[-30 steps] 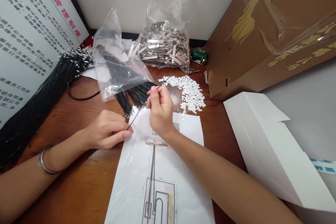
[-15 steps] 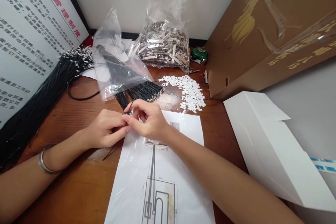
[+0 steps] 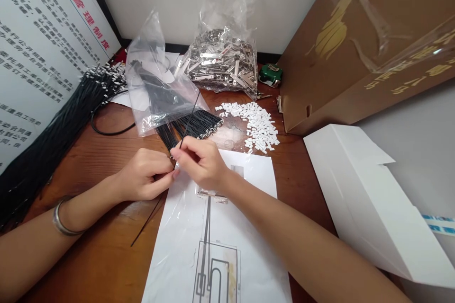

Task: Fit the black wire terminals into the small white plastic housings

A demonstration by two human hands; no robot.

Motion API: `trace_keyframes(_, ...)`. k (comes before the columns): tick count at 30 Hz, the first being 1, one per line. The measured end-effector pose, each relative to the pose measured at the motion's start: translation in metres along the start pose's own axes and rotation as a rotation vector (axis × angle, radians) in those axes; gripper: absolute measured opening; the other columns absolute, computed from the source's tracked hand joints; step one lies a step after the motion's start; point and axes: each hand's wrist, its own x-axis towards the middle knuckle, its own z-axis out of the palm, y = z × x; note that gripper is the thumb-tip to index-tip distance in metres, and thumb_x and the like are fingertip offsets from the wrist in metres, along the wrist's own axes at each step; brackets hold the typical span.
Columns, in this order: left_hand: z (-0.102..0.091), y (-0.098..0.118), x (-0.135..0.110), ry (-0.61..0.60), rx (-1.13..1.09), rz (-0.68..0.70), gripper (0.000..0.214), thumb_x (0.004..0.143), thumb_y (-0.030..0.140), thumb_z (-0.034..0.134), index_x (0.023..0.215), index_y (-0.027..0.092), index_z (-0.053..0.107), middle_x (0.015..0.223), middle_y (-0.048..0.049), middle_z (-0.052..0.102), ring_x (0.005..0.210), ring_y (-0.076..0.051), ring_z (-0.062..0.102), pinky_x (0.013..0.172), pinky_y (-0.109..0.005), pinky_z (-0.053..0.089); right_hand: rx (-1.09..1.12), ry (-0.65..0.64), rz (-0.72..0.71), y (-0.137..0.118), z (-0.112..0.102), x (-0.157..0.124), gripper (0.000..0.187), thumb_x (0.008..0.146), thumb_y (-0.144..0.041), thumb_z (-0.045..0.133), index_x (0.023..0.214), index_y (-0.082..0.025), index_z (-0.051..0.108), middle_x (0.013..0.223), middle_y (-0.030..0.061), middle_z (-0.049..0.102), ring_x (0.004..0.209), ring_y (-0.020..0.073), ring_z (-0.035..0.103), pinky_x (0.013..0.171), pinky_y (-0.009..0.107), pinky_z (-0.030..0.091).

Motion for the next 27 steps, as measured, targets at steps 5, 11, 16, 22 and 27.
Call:
trace_keyframes(5,-0.0010,0.0010,0.0003,-0.035,0.009,-0.013,0.039,0.090,0.022,0.048,0.052,0.018,0.042,0.047,0.0024,0.046,0.044,-0.010,0.041,0.047,-0.028,0.027,0.011,0.129,0.066,0.0017,0.0000,0.0011,0.032,0.095,-0.034,0.050,0.065,-0.020,0.050,0.050,-0.0049,0.046,0.045,0.0083,0.040,0.044,0.023,0.033)
trace_keyframes(11,0.0019,-0.0009,-0.0002,0.059,0.049,-0.017,0.034,0.089,0.019,0.049,0.055,0.018,0.049,0.049,0.0022,0.050,0.046,-0.010,0.045,0.048,-0.027,0.030,-0.045,0.007,-0.021,-0.0021,0.0008,0.0006,0.017,0.087,-0.024,0.059,0.070,-0.020,0.056,0.053,-0.0044,0.052,0.044,0.0079,0.040,0.041,0.023,0.032)
trace_keyframes(16,0.0008,-0.0006,-0.0013,-0.037,0.038,-0.018,0.036,0.088,0.020,0.049,0.052,0.018,0.045,0.048,0.0023,0.048,0.045,-0.010,0.042,0.047,-0.029,0.028,0.065,0.180,0.073,0.0005,0.0020,0.0013,0.017,0.093,-0.028,0.054,0.080,-0.020,0.062,0.055,-0.0050,0.052,0.045,0.0082,0.046,0.042,0.022,0.036)
trace_keyframes(22,0.0014,-0.0005,-0.0004,0.075,0.029,-0.070,0.030,0.091,0.022,0.050,0.062,0.017,0.054,0.050,0.0025,0.052,0.046,-0.009,0.046,0.048,-0.024,0.032,-0.002,0.046,-0.071,-0.0011,0.0004,0.0022,0.021,0.089,-0.019,0.059,0.072,-0.017,0.071,0.058,-0.0004,0.062,0.051,0.0100,0.054,0.049,0.024,0.042)
trace_keyframes(27,0.0021,-0.0013,-0.0005,0.043,0.035,-0.047,0.029,0.088,0.018,0.049,0.058,0.017,0.051,0.048,0.0030,0.048,0.045,-0.010,0.043,0.047,-0.026,0.029,0.009,0.080,-0.051,-0.0005,-0.0014,0.0020,0.018,0.090,-0.020,0.059,0.087,-0.018,0.076,0.057,-0.0022,0.060,0.048,0.0092,0.048,0.045,0.024,0.038)
